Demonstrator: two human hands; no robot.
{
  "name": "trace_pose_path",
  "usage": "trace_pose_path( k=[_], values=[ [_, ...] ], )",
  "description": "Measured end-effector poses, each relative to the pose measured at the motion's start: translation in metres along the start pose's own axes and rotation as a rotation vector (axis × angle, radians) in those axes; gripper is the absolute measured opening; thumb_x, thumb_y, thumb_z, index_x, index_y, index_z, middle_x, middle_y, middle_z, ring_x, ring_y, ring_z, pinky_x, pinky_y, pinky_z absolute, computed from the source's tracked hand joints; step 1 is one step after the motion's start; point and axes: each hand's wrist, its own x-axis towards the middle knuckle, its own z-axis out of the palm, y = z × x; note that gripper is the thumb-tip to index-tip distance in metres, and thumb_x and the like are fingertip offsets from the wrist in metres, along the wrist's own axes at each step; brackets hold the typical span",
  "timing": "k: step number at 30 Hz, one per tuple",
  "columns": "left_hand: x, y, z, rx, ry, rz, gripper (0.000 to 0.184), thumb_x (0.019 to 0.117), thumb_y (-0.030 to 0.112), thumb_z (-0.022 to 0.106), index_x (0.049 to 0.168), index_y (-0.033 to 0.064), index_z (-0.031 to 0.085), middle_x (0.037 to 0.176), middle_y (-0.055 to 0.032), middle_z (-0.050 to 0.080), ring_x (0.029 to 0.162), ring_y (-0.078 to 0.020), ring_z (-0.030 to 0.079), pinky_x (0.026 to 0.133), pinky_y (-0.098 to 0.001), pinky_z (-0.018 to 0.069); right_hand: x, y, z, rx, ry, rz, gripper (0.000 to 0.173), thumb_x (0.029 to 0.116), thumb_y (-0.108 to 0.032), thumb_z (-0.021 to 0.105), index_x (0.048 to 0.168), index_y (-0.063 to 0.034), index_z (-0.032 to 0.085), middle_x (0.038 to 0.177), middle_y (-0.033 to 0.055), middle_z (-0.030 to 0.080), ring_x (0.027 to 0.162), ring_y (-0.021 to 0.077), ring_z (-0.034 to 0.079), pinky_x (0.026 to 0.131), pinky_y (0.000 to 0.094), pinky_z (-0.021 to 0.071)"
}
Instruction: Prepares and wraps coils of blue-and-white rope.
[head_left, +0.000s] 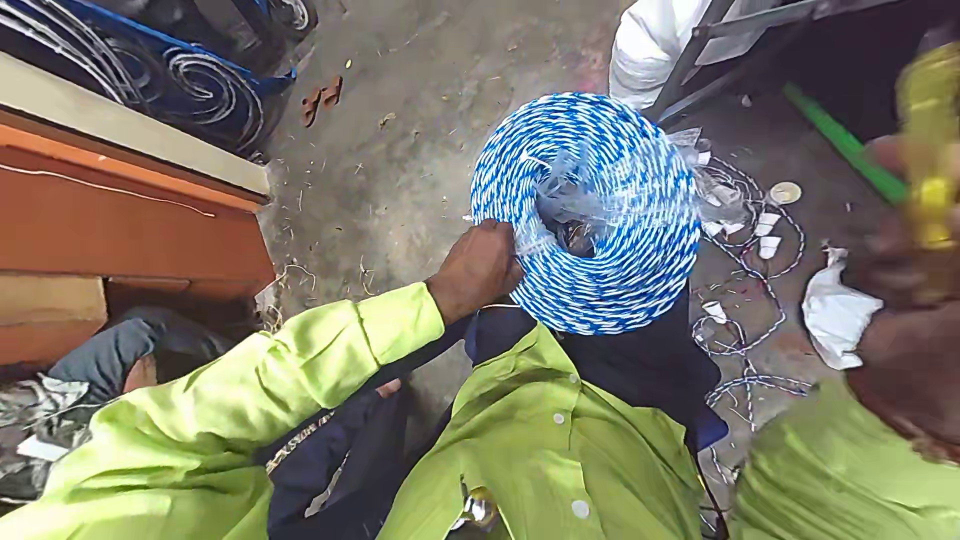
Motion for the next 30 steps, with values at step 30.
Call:
trace_pose_path(
  k=[30],
  values=[
    [-0.037,-0.024,-0.009,-0.494,-0.042,0.066,0.05,0.0927,0.016,0.065,0.135,0.011,0.039,0.077,0.0039,0.062,0.06,-0.0078,0.06,0.057,-0.031,0.0552,-0.029,-0.022,0.148,-0.471,-0.291,-0.295,0.035,0.0995,-0.014,0.053,0.126,-0.0096,0.074,0.075,0.008,0.069,0.061,0.0192,0.063,0.054,0.0368,0.0528]
  ],
)
